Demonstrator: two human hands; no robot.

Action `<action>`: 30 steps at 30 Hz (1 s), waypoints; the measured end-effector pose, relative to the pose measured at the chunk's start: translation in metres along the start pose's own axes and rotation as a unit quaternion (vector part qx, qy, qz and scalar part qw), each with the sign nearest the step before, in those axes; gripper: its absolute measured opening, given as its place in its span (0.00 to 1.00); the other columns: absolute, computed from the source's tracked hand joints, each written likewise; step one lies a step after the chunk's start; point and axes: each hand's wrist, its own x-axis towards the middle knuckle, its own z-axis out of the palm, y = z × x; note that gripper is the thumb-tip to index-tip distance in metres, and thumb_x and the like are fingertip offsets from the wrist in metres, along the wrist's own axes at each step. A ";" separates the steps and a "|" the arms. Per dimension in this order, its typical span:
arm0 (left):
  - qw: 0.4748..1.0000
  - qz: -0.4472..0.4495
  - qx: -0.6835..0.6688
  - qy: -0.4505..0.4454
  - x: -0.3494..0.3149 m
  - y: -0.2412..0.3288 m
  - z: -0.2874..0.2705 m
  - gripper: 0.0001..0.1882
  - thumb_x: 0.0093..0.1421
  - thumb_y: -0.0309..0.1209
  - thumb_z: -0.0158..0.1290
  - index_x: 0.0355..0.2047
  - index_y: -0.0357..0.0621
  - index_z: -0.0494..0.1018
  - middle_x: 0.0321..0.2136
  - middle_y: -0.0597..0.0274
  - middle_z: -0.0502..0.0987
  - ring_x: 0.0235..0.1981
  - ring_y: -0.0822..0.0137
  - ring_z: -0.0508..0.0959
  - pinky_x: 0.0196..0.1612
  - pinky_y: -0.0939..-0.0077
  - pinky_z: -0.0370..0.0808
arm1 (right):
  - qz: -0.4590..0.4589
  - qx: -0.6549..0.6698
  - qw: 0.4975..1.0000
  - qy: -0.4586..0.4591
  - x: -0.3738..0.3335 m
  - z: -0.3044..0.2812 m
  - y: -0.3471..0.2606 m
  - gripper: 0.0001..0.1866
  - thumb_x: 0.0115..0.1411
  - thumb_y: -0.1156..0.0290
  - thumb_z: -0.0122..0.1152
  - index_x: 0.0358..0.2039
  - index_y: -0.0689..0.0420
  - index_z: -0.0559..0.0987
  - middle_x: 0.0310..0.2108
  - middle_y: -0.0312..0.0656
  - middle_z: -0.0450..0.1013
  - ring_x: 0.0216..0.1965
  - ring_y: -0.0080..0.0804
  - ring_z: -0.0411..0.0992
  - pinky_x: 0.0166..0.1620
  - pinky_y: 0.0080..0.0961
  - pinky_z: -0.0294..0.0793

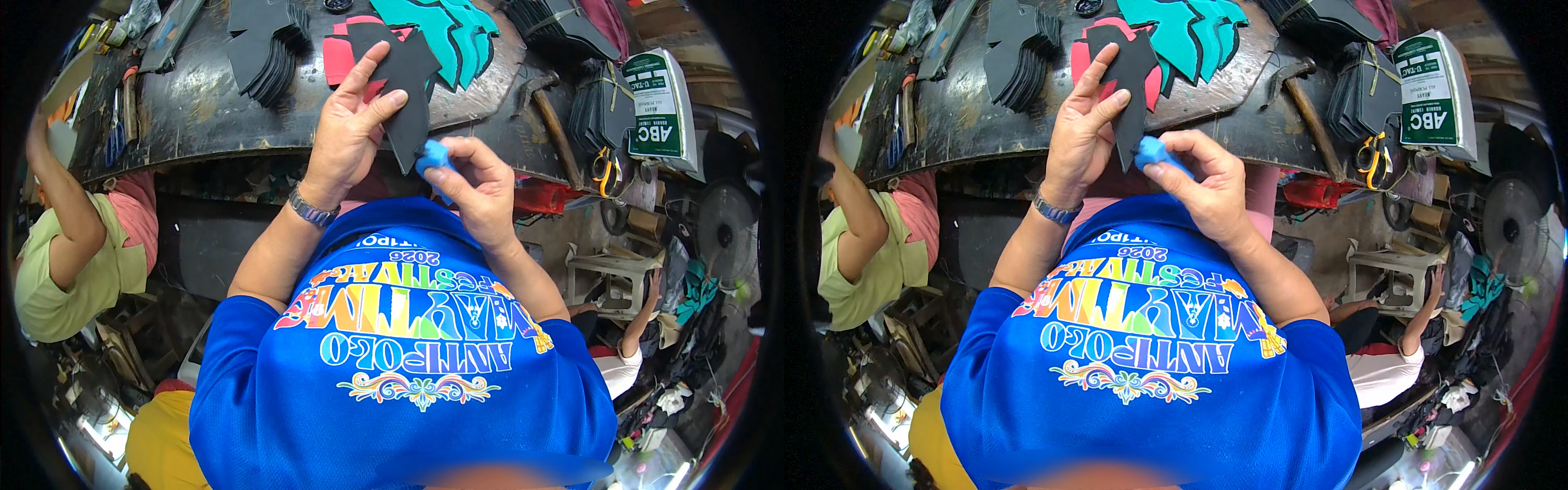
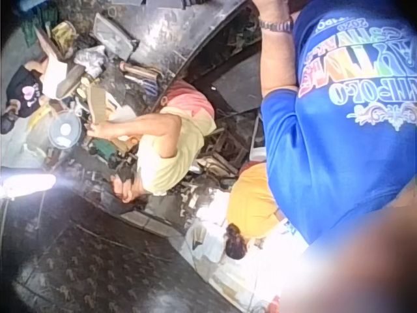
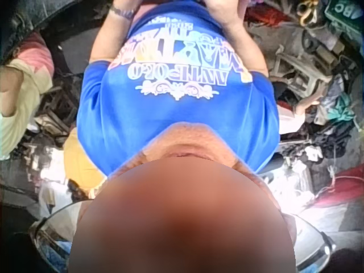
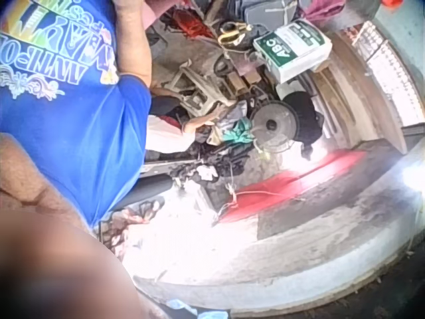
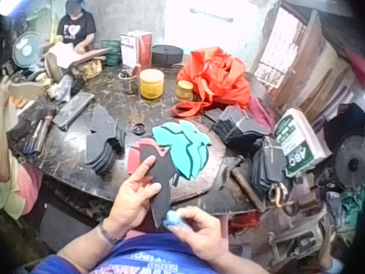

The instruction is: The person repeatedly picks up dark gray cut pieces from a table and smooths their edges with a small blue tool. They place each piece back on the table after smoothing. The person also briefly picks up and sets down a stack of similar pieces.

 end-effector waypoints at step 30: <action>0.662 0.336 0.664 -0.083 0.088 0.019 -0.029 0.19 0.53 0.15 0.46 0.42 0.44 0.77 0.45 0.54 0.74 0.52 0.53 0.72 0.57 0.63 0.68 | -0.034 0.032 0.995 0.085 0.001 -0.017 0.014 0.13 0.55 0.81 0.63 0.41 0.61 0.76 0.36 0.35 0.74 0.37 0.17 0.71 0.41 0.15 0.70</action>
